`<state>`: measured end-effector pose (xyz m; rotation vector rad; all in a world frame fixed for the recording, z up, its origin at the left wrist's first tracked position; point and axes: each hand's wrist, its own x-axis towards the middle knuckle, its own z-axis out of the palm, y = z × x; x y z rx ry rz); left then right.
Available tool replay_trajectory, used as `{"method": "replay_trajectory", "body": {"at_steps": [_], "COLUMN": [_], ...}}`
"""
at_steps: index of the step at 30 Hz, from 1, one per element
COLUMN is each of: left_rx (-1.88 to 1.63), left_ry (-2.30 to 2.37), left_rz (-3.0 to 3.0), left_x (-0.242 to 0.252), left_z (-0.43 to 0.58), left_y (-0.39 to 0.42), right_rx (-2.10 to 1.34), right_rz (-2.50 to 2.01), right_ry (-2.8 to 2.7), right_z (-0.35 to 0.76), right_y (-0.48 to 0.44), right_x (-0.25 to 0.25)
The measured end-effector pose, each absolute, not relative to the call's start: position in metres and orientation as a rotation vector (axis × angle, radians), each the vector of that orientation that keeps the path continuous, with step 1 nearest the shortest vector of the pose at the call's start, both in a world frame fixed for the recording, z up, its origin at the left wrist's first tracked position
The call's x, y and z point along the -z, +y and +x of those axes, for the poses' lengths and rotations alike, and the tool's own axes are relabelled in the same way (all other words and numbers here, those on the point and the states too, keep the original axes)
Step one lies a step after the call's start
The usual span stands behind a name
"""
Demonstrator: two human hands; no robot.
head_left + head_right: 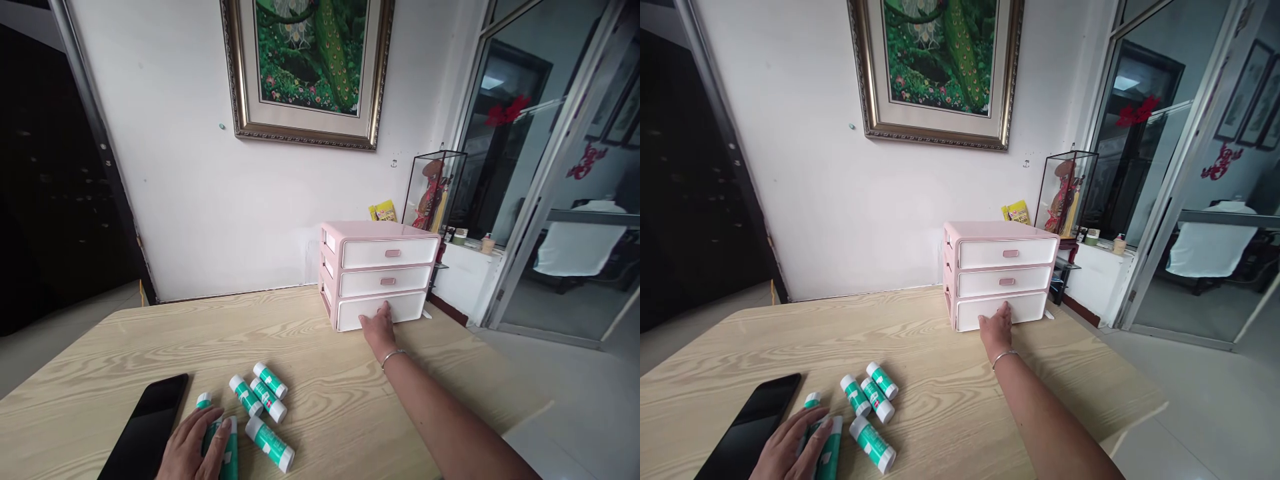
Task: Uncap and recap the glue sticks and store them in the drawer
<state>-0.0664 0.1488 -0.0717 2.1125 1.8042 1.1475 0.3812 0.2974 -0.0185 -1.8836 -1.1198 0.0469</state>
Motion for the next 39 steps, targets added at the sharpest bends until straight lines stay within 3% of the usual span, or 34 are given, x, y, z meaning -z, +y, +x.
{"method": "replay_trajectory", "body": {"at_steps": [9,14,20,39], "left_rx": [-1.249,-1.346,-1.430,-1.223], "left_ry": [1.835,1.839,1.953,2.157], "left_rz": [1.932,1.755,1.579,1.637], "left_x": [0.080,0.061,0.043,0.030], "left_z": [-0.058,-0.045,-0.036,-0.028], "left_y": [0.155,0.143,0.127,0.102], "right_rx": [-0.142,-0.297,-0.490,-0.300], "right_rz": [-1.904,-1.629,-1.383,-1.159], "right_ry": [-1.298,-1.659,-1.690,-2.033], "right_z": [0.355,0.297,0.244,0.204], "right_y": [0.246,0.172,0.106,0.086], "right_x": [0.017,0.031,0.047,0.042]}}
